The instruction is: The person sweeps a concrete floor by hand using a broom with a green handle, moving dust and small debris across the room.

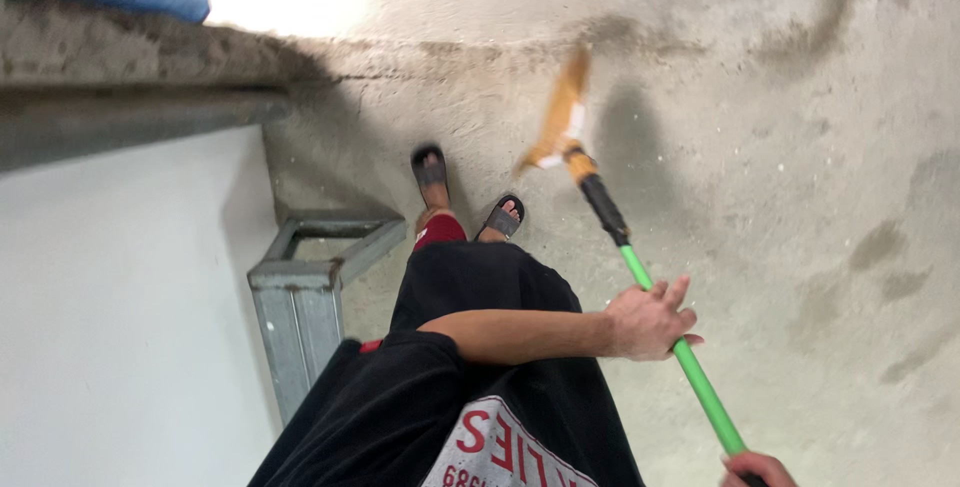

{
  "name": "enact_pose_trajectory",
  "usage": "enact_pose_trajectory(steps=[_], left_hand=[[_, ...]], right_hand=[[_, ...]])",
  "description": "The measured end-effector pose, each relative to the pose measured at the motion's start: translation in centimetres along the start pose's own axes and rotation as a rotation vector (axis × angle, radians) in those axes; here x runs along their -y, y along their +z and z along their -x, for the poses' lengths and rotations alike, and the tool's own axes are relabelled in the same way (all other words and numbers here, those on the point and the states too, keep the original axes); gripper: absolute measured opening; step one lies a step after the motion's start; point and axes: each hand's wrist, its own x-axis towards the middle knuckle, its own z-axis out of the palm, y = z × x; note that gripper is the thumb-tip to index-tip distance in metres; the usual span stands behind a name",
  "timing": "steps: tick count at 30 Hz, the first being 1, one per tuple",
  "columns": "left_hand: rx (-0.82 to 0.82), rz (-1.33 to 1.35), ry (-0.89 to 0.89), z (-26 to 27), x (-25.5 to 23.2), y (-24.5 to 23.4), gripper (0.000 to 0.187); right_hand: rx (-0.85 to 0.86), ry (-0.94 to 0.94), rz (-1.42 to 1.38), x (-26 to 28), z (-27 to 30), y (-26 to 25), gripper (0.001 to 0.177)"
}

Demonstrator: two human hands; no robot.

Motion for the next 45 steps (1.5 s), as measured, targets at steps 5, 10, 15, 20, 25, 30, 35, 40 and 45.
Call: enact_pose_trajectory(steps=[5,10,15,20,25,30,35,40,45], left_hand=[[0.207,-0.149,-0.044,-5.3,6.9,2.6,0.016],[0.259,-0.259,-0.096,-0.7,21.1,-2.2,0.018],[0.18,-0.364,-0.435,13.1,34.6,-12.5,0.019],[0.194,-0.457,-0.915,18.2,47.0,-22.0,0.031],[-0.035,-0.512,-0.651,12.3,42.0,-27.3,0.022],[-0.173,-0.302,-0.04,-3.1,24.0,-26.7,0.016],[-0.021,-0.456,0.089,-17.0,11.0,-23.9,0.016],[0.046,-0.366,0.059,-28.0,15.1,-19.8,0.007],[0.246,-0.516,-0.259,-27.0,27.7,-18.1,0.003]], right_hand=[[-0.119,-0.086,-0.048,4.4,-6.3,7.0,0.041],[0.07,0.113,-0.563,16.0,-16.7,15.0,0.049],[0.23,-0.416,-0.423,27.3,-23.6,23.0,0.042],[0.443,-0.259,-0.563,33.5,-36.9,31.6,0.043],[0.619,0.039,-1.063,29.8,-39.7,22.3,0.044],[0.236,-0.098,-0.815,15.0,-27.6,1.5,0.041],[0.295,0.161,-0.332,2.8,-22.8,-8.2,0.03],[0.026,0.127,-0.273,12.5,-30.1,-9.4,0.009],[0.386,-0.064,-0.397,19.1,-41.9,-9.3,0.006]])
